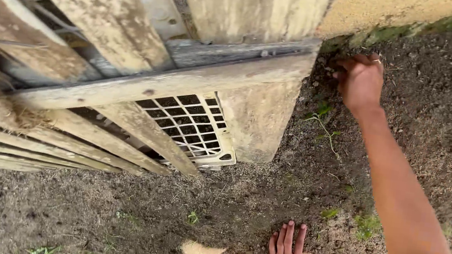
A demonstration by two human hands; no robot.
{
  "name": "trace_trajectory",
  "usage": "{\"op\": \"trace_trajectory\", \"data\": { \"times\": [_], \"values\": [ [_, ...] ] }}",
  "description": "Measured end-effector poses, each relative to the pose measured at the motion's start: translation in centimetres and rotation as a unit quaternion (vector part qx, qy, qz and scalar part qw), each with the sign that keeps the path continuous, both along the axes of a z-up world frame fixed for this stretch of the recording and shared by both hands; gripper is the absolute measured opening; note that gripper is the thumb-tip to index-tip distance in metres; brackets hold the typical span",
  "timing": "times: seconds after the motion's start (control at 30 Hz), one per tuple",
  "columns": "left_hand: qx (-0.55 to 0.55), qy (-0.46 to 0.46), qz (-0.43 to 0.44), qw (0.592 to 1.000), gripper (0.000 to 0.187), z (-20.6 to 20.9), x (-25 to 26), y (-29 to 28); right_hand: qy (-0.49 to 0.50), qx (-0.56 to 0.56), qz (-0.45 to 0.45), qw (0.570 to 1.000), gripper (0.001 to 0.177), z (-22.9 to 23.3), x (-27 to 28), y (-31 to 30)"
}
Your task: Hand-pulling weeds from a sandy garden area near a fence.
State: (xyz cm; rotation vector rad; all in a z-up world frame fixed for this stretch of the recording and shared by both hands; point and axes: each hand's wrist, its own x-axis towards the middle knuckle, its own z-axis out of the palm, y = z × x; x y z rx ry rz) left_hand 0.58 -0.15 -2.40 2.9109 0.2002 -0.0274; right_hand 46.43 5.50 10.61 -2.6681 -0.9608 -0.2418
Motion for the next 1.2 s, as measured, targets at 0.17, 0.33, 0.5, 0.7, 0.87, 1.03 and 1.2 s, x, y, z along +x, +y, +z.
{"op": "trace_trajectory", "data": {
  "times": [0.17, 0.33, 0.5, 0.7, 0.87, 1.03, 1.2],
  "values": [
    [-0.052, 0.051, 0.007, 0.997, 0.115, 2.2, 0.2, 0.2, -0.068, 0.033, -0.038, 0.996, 0.010, -4.5, -0.5, 1.7],
    [-0.071, 0.048, 0.017, 0.996, 0.114, 1.9, 0.5, 0.1, -0.179, -0.073, -0.043, 0.980, 0.003, -4.6, 0.0, 1.3],
    [0.274, -0.028, 0.019, 0.961, 0.092, -4.0, -0.6, -1.0, 0.119, 0.054, -0.065, 0.989, 0.028, -2.1, -0.7, -0.9],
    [-0.096, 0.090, 0.016, 0.991, 0.100, -1.0, -0.5, -0.5, 0.033, 0.091, 0.098, 0.991, 0.029, -0.8, -4.0, -0.9],
    [-0.008, 0.037, 0.012, 0.999, 0.069, -2.6, -0.5, -0.7, 0.149, 0.134, 0.022, 0.979, 0.014, -2.4, -3.3, 1.0],
    [0.228, 0.001, 0.002, 0.974, 0.076, -0.9, 0.1, -0.1, 0.128, 0.275, -0.027, 0.953, 0.006, -2.4, -4.3, 7.6],
    [-0.066, 0.001, 0.002, 0.998, 0.116, 2.0, 0.0, 0.7, 0.064, 0.213, -0.132, 0.966, 0.009, -1.5, -5.8, 12.4]
  ]
}}
